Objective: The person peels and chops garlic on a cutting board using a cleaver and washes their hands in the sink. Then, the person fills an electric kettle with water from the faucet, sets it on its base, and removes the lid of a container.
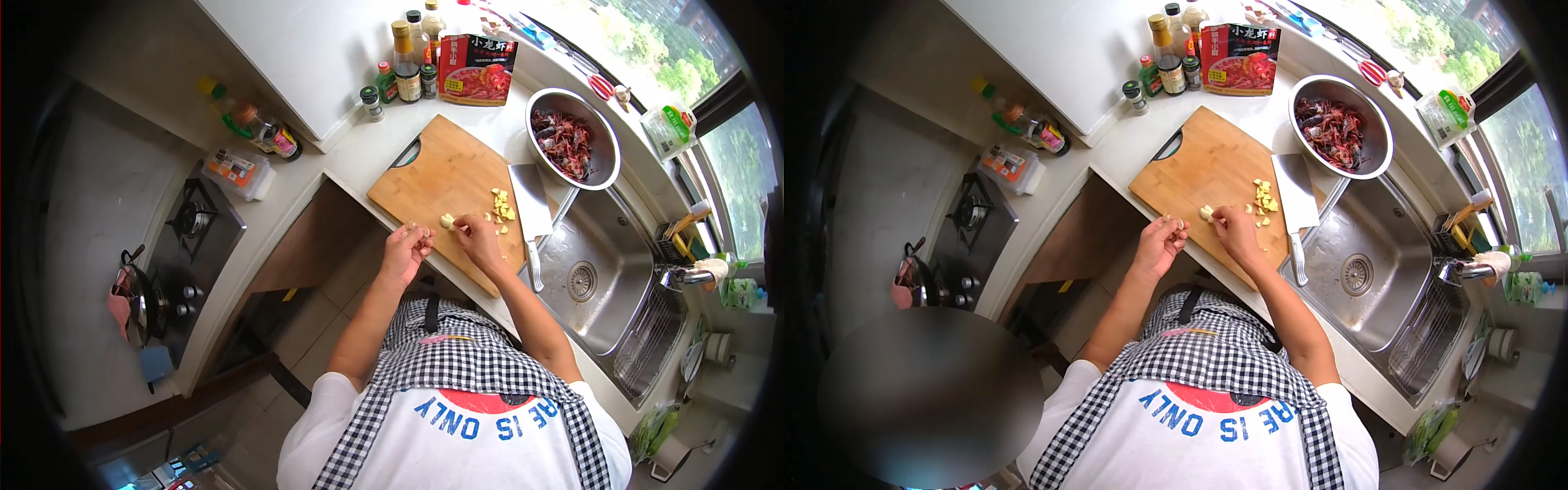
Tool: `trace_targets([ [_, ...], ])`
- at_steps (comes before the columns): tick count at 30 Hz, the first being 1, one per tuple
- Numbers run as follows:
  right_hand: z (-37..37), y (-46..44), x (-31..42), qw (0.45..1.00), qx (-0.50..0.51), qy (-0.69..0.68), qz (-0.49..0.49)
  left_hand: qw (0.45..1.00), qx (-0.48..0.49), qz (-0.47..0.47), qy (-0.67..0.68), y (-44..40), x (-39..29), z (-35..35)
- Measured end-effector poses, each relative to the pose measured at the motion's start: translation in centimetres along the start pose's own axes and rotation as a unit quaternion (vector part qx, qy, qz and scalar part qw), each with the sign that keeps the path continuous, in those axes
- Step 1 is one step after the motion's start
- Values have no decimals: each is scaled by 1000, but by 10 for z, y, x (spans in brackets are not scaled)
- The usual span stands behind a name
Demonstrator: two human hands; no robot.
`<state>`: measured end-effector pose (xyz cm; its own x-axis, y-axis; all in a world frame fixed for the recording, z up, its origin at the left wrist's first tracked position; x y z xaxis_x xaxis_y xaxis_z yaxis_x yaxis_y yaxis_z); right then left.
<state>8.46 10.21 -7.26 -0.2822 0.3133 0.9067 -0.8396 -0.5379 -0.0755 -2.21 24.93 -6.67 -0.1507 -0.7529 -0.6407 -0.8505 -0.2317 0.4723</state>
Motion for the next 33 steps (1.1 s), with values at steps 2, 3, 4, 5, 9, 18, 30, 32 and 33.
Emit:
trace_targets([
  [2, 4, 1, 1, 999, -25, -19, -24, 1000, 2, -2, -7, 0, -2, 2],
  [3, 11, 2, 10, 997, -52, -47, -43, 1000, 0, -3, -13, 1, -3, 3],
  [4, 15, 4, 13, 992, -79, -75, -63, 1000, -2, -3, -19, 1, -5, 3],
  [5, 19, 5, 2, 985, -43, -106, -131, 1000, -3, -3, -26, 1, -7, 3],
  [9, 25, 14, 17, 722, -16, -636, -272, 998, 20, 6, -60, 0, -9, -11],
  [18, 34, 25, 52, 670, -67, -719, -171, 952, 126, -20, -279, -19, -19, -57],
  [30, 43, 50, 9, 877, -175, -429, -129, 950, 157, 51, -264, -19, 16, -65],
  [32, 34, 44, -2, 914, -188, -344, -105, 955, 131, 48, -260, -6, 18, -51],
  [33, 31, 42, -2, 938, -179, -280, -99, 959, 118, 43, -255, 1, 19, -44],
])
Point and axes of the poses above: each hand's wrist, its own y-axis away from the middle knuckle, its own z-axis out of the back of the hand, x = y × z, the point moved 4 cm from there along -y, towards the middle knuckle, and after that the axes turned 8 degrees about -y, right-handed, at the moved point
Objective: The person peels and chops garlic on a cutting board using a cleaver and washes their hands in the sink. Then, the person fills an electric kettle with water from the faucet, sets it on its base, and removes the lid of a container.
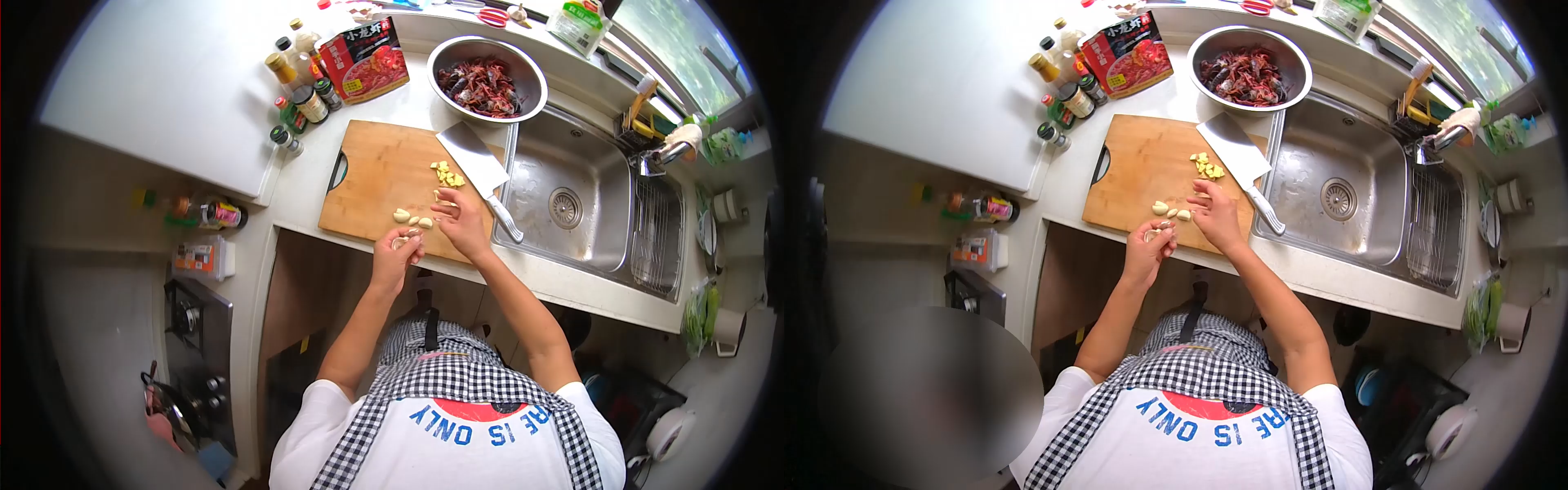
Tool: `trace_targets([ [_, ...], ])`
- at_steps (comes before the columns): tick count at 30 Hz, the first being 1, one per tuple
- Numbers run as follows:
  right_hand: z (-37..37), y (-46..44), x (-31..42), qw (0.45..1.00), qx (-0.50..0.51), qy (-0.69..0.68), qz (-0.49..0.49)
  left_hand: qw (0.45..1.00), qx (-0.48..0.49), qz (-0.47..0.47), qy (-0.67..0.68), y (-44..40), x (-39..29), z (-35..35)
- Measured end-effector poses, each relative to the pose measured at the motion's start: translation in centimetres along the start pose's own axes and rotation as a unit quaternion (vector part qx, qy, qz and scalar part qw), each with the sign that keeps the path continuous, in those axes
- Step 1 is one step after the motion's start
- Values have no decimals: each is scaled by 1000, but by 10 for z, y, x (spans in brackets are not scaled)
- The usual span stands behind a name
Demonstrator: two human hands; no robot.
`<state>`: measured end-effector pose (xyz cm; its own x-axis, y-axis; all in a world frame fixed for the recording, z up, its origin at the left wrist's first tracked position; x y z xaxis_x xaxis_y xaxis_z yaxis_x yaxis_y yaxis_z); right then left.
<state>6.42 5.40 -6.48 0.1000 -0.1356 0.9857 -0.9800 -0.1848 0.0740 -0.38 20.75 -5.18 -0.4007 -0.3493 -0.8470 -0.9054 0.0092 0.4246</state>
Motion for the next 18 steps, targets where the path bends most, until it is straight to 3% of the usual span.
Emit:
trace_targets([
  [2, -6, -1, -9, 991, -5, 113, 74, 1000, -28, -4, 13, 20, 16, 5],
  [6, 5, 6, -16, 977, -15, 148, 155, 997, -55, -12, 51, 60, 40, -10],
  [10, 38, 35, -22, 997, -41, -36, 58, 995, -38, -2, 97, 91, 56, -36],
  [13, 84, 85, -9, 966, -45, -249, -46, 994, 23, 1, 109, 98, 70, -73],
  [18, 193, 214, -15, 957, -105, -261, -75, 980, 176, 39, 82, 87, 106, -169],
])
Point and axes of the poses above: each hand's wrist, its own y-axis away from the middle knuckle, its own z-axis out of the back of the hand, x = y × z, the point moved 4 cm from there along -y, towards the middle knuckle, and after that the axes turned 8 degrees about -y, right-handed, at the moved point
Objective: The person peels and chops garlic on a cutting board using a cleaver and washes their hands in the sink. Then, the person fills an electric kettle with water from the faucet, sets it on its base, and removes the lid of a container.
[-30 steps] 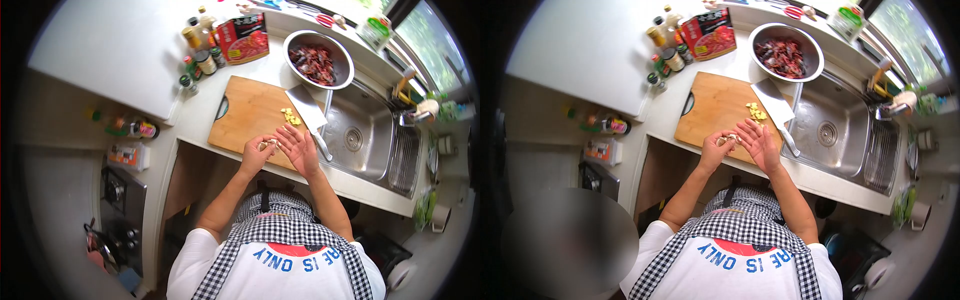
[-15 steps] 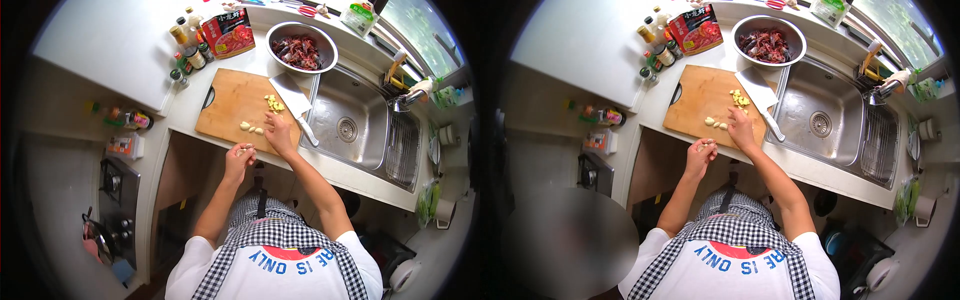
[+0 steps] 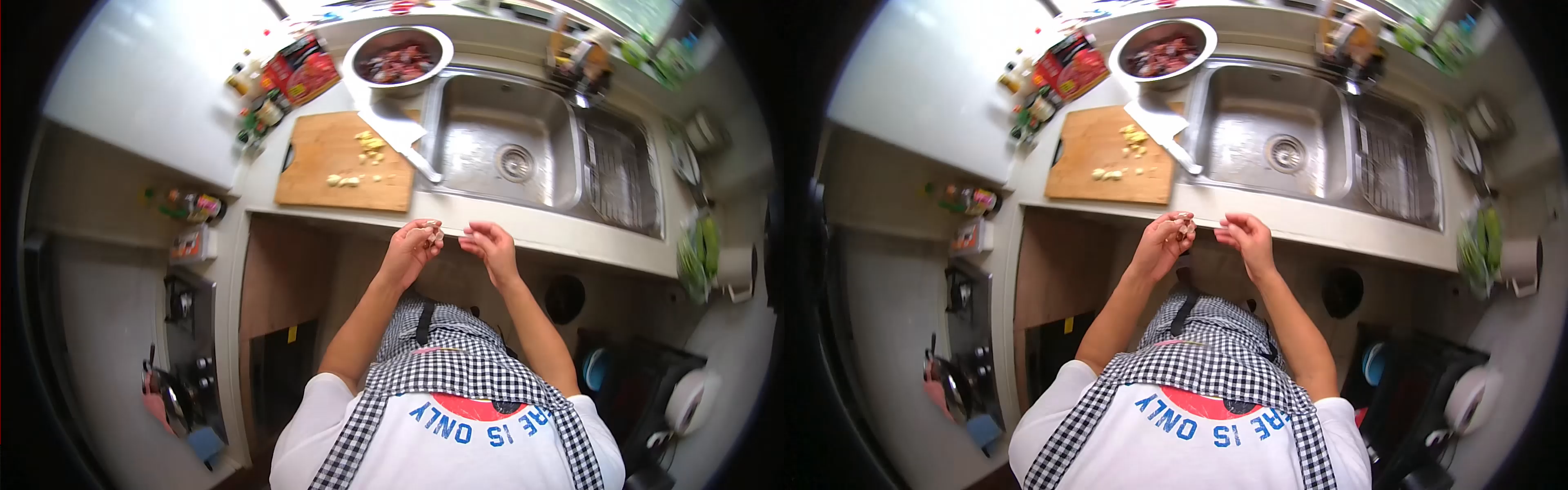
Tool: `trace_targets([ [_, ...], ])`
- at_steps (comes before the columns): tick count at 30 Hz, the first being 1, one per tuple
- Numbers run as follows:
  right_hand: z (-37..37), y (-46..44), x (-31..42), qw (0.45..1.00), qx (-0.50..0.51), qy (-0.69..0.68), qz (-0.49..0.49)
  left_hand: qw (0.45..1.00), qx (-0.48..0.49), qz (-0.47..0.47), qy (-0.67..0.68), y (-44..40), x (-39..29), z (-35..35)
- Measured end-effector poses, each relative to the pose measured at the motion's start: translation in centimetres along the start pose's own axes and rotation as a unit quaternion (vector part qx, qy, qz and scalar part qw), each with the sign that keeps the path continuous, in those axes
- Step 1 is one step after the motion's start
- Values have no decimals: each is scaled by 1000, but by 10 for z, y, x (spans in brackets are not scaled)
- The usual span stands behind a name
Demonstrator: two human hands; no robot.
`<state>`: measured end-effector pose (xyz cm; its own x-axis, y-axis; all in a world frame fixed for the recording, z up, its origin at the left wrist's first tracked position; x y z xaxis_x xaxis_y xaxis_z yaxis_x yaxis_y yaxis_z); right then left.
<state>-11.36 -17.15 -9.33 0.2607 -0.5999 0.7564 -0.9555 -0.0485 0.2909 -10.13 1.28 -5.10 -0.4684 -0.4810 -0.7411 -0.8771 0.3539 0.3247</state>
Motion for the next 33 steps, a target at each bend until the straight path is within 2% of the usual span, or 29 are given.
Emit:
trace_targets([
  [5, 105, 134, 10, 982, -186, -35, 28, 979, 155, 136, 0, -21, 57, -115],
  [6, 121, 160, 7, 973, -224, -47, 39, 966, 187, 177, -18, -25, 76, -133],
  [7, 164, 150, -20, 967, -239, -77, 51, 959, 198, 198, -45, -55, 118, -133],
  [10, 180, 230, -33, 921, -357, -125, 88, 899, 283, 323, -84, -44, 174, -188],
  [12, 188, 271, -52, 890, -407, -164, 120, 850, 302, 414, -122, -38, 220, -215],
  [13, 187, 291, -62, 871, -437, -180, 131, 825, 306, 454, -140, -36, 247, -225],
  [14, 229, 274, -86, 862, -442, -215, 121, 816, 271, 484, -160, -74, 307, -219],
  [17, 219, 311, -133, 800, -517, -270, 140, 773, 269, 547, -175, -98, 417, -198],
  [18, 214, 320, -152, 774, -545, -282, 153, 763, 240, 559, -216, -109, 448, -192],
  [21, 192, 349, -172, 691, -645, -278, 171, 733, 106, 651, -167, -148, 575, -143],
  [24, 174, 358, -203, 621, -703, -323, 125, 726, 177, 604, -276, -184, 659, -138],
  [27, 166, 351, -231, 581, -703, -402, 83, 750, 106, 555, -344, -224, 755, -111],
  [30, 165, 342, -270, 569, -696, -433, 67, 766, 149, 405, -478, -223, 758, -149],
  [33, 175, 332, -277, 566, -705, -423, 62, 741, 155, 577, -307, -221, 753, -176],
])
Point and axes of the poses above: each hand's wrist, its own y-axis away from the middle knuckle, its own z-axis out of the back of the hand, x = y × z, the point moved 4 cm from there along -y, towards the middle knuckle, and after that the axes turned 8 degrees about -y, right-handed, at the moved point
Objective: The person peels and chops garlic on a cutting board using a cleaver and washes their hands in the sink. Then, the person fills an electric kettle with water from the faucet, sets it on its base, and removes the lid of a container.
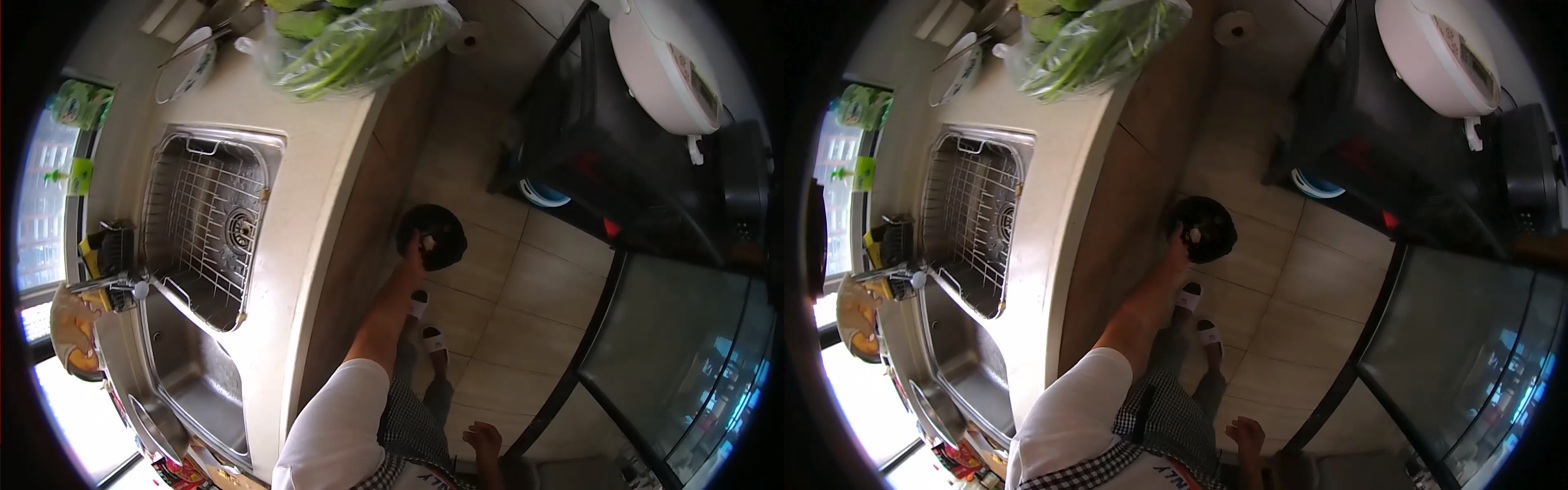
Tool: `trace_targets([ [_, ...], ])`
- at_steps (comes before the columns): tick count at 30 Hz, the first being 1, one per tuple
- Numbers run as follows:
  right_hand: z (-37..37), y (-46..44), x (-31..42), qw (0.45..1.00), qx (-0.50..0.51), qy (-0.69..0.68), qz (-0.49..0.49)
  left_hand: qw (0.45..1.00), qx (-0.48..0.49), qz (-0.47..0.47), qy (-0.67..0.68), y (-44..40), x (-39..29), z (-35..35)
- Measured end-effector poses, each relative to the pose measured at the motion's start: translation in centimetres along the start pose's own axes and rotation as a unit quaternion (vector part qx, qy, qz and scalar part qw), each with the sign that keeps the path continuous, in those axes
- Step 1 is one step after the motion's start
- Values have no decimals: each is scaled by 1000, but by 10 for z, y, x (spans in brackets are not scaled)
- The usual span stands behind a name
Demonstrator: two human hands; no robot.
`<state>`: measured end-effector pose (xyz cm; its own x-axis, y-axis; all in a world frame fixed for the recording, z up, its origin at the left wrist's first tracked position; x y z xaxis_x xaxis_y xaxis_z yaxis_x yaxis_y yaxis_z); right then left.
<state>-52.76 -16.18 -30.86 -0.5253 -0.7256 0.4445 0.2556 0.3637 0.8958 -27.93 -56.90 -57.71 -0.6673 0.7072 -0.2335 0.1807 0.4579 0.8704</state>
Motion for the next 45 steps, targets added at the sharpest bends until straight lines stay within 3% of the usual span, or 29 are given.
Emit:
trace_targets([
  [3, -17, 0, 10, 1000, 9, 2, 11, 993, -82, -63, -50, -6, -5, 16],
  [6, -27, 1, 18, 999, 29, -7, 19, 999, -2, 27, -45, 1, -7, 24],
  [9, -39, 1, 23, 999, 44, 3, 29, 998, 54, 18, 4, 19, -13, 22],
  [18, -56, 1, 31, 997, 70, 7, 30, 993, 64, -60, -76, 36, -20, 14],
  [24, -56, 6, 32, 998, 62, -9, 25, 974, -42, -62, -216, 30, -20, 10],
  [30, -56, 14, 37, 998, 50, -20, 35, 951, -161, -49, -260, 24, -23, 2],
  [36, -53, 20, 45, 996, 60, -26, 60, 958, -78, -1, -275, 41, -27, -7],
  [39, -54, 31, 64, 992, 82, -34, 87, 992, 94, 38, -76, 98, -22, -32],
  [42, -61, 38, 91, 984, 119, -29, 130, 990, 100, -4, -96, 145, -3, -47],
  [44, -66, 42, 111, 975, 147, -4, 166, 991, 133, 17, -30, 149, 27, -30],
  [45, -68, 41, 122, 969, 162, 16, 185, 993, 102, 6, -67, 177, 37, -33],
])
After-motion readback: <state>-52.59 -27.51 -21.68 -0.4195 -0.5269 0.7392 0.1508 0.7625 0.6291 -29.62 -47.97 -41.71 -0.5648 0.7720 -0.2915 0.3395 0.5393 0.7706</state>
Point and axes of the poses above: each hand's wrist, its own y-axis away from the middle knuckle, its own z-axis out of the back of the hand, x = y × z, the point moved 4 cm from there along -y, towards the middle knuckle, and after that the axes turned 8 degrees about -y, right-handed, at the moved point
